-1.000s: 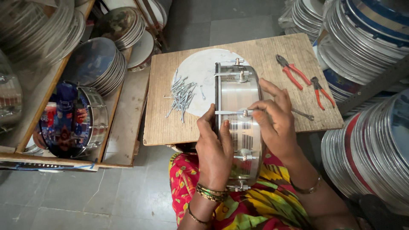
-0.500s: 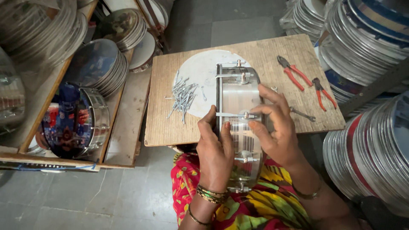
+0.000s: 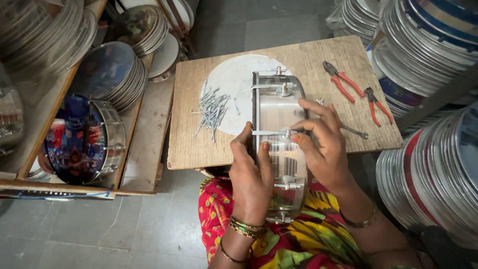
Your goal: The person assembles a drum by placing a metal rim onto a shell and then inserting and tightening several bolts using a wrench and a pair of pliers.
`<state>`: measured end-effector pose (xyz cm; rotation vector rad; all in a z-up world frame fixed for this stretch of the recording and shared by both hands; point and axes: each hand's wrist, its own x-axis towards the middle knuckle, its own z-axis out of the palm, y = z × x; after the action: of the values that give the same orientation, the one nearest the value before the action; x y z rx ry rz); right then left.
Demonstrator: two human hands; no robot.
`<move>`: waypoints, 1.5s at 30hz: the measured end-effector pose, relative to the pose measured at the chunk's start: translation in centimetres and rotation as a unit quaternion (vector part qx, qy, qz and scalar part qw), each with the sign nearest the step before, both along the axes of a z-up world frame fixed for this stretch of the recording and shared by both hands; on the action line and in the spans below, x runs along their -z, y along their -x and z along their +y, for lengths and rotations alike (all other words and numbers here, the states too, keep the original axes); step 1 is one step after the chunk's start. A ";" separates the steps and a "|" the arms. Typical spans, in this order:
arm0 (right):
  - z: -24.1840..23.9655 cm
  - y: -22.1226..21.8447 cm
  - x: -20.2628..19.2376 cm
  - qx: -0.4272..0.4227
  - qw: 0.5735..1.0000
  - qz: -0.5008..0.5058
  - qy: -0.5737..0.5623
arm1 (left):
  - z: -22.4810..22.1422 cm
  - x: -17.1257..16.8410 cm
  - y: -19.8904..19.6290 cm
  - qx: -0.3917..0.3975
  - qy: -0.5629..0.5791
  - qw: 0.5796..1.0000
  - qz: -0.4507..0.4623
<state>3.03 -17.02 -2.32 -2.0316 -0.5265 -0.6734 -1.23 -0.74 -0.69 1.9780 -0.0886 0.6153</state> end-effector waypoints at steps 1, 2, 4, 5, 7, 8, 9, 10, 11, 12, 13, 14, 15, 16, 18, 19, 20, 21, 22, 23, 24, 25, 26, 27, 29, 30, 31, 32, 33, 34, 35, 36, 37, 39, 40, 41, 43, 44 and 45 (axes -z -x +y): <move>0.1 -0.1 -0.1 0.003 1.000 -0.001 0.001 | 0.0 0.0 -0.1 -0.001 0.001 1.000 -0.002; 0.1 -0.1 -0.3 -0.010 1.000 -0.001 -0.020 | 0.0 -0.1 -0.2 -0.004 0.002 1.000 -0.006; 0.2 0.2 -0.6 -0.038 0.997 0.004 -0.062 | 0.0 -0.2 -0.2 -0.002 0.006 1.000 0.002; 0.2 0.1 -0.7 -0.030 0.999 -0.008 -0.043 | 0.0 -0.2 -0.1 -0.001 0.009 1.000 0.008; 0.0 0.3 -0.7 -0.010 1.000 -0.023 -0.006 | 0.0 -0.1 0.1 -0.001 -0.003 1.000 -0.002; 0.1 0.3 -0.7 -0.003 1.000 -0.027 0.001 | 0.0 -0.1 0.0 0.000 -0.010 1.000 -0.010; 0.2 0.3 -0.6 0.004 0.999 -0.031 0.009 | 0.0 -0.2 0.0 0.000 -0.005 1.000 -0.008; 0.3 0.1 -0.7 0.011 0.999 -0.036 0.016 | -0.1 -0.3 -0.1 0.000 -0.001 1.000 -0.008; 0.4 0.0 -0.7 0.013 0.999 -0.035 0.018 | -0.1 -0.4 -0.1 0.000 0.003 1.000 -0.008; 0.5 -0.2 -0.7 0.014 0.999 -0.035 0.019 | -0.1 -0.5 -0.2 0.001 0.003 1.000 -0.007; 0.5 -0.4 -0.7 0.015 0.999 -0.034 0.021 | -0.1 -0.5 -0.2 0.001 0.003 1.000 -0.006; 0.5 -0.5 -0.6 0.015 0.999 -0.033 0.020 | -0.1 -0.6 -0.1 0.002 0.003 1.000 -0.004; 0.5 -0.5 -0.4 0.016 0.999 -0.033 0.019 | -0.1 -0.5 -0.1 0.002 0.005 1.000 -0.002; 0.5 -0.6 -0.4 0.017 0.999 -0.033 0.019 | -0.1 -0.5 -0.2 0.003 0.007 1.000 -0.001; 0.5 -0.9 -0.3 0.013 0.999 -0.036 0.012 | -0.2 -0.5 -0.2 0.006 0.014 1.000 0.003; 0.5 -0.9 -0.3 0.011 0.999 -0.038 0.008 | -0.1 -0.4 -0.3 0.009 0.019 1.000 0.006; 0.4 -0.8 -0.4 0.003 0.999 -0.034 0.006 | -0.1 -0.3 -0.4 0.012 0.023 1.000 0.008; 0.2 -0.6 -0.6 -0.006 1.000 -0.030 0.004 | -0.1 -0.3 -0.3 0.009 0.013 1.000 0.003; 0.1 -0.6 -0.9 -0.016 0.999 -0.028 0.003 | -0.1 -0.3 -0.2 0.007 0.003 1.000 -0.003; -0.1 -0.4 -1.2 -0.032 0.999 -0.023 -0.003 | -0.1 -0.3 -0.2 0.004 -0.006 1.000 -0.009; -0.3 -0.1 -1.4 -0.050 0.999 -0.016 -0.008 | -0.1 -0.2 -0.2 0.003 -0.004 1.000 -0.010; -0.4 0.0 -1.5 -0.067 0.998 -0.008 -0.013 | -0.1 -0.2 -0.2 0.003 -0.002 1.000 -0.010; -0.4 0.0 -1.4 -0.061 0.998 -0.010 -0.015 | -0.1 -0.2 -0.1 0.004 0.000 1.000 -0.007; -0.3 -0.1 -1.3 -0.054 0.998 -0.011 -0.017 | -0.1 -0.2 0.0 0.004 0.005 1.000 -0.007; -0.3 -0.3 -1.2 -0.039 0.999 -0.026 -0.013 | -0.3 -0.4 -0.1 0.009 0.014 1.000 -0.008; -0.1 -0.5 -1.0 -0.030 0.999 -0.038 -0.006 | -0.3 -0.6 -0.2 0.006 0.034 0.999 0.030; 0.1 -0.6 -1.0 -0.020 0.998 -0.051 0.000 | -0.2 -0.7 -0.3 0.003 0.053 0.996 0.068; 0.2 -0.7 -0.9 -0.018 0.998 -0.055 0.001 | -0.1 -0.8 -0.3 0.004 0.071 0.991 0.110; 0.4 -1.0 -0.8 -0.016 0.998 -0.059 0.001 | 0.1 -0.8 -0.3 0.004 0.064 0.993 0.100; 0.6 -1.1 -0.7 -0.014 0.998 -0.063 0.001 | 0.2 -0.8 -0.1 0.005 0.058 0.994 0.090; 0.7 -1.0 -0.7 -0.008 0.998 -0.060 0.001 | 0.3 -0.8 0.0 0.006 0.052 0.995 0.080; 0.8 -1.0 -0.7 -0.004 0.998 -0.058 0.002 | 0.3 -0.6 -0.1 0.013 0.054 0.997 0.062; 0.8 -1.0 -0.7 -0.001 0.998 -0.057 0.002 | 0.2 -0.5 -0.1 0.020 0.056 0.997 0.044; 0.8 -1.1 -0.8 -0.008 0.998 -0.057 -0.009 | 0.2 -0.3 -0.2 0.023 0.069 0.996 0.041; 0.8 -1.1 -0.8 -0.014 0.998 -0.057 -0.013 | 0.2 -0.2 -0.2 0.020 0.079 0.995 0.059; 0.8 -1.1 -0.8 -0.015 0.998 -0.052 -0.020 | 0.2 -0.1 -0.2 0.017 0.088 0.993 0.076; 0.8 -1.1 -0.9 -0.021 0.998 -0.040 -0.034 | 0.1 -0.1 -0.3 0.012 0.090 0.993 0.073; 0.6 -1.2 -1.0 -0.037 0.998 -0.039 -0.038 | 0.0 -0.1 -0.5 0.009 0.089 0.994 0.069; 0.3 -1.2 -1.1 -0.053 0.997 -0.037 -0.043 | 0.0 -0.2 -0.5 0.010 0.089 0.994 0.070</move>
<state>4.21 -16.67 -1.23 -1.8915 -0.6327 -0.6974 -0.73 -0.71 -0.52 1.8394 0.0309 0.4539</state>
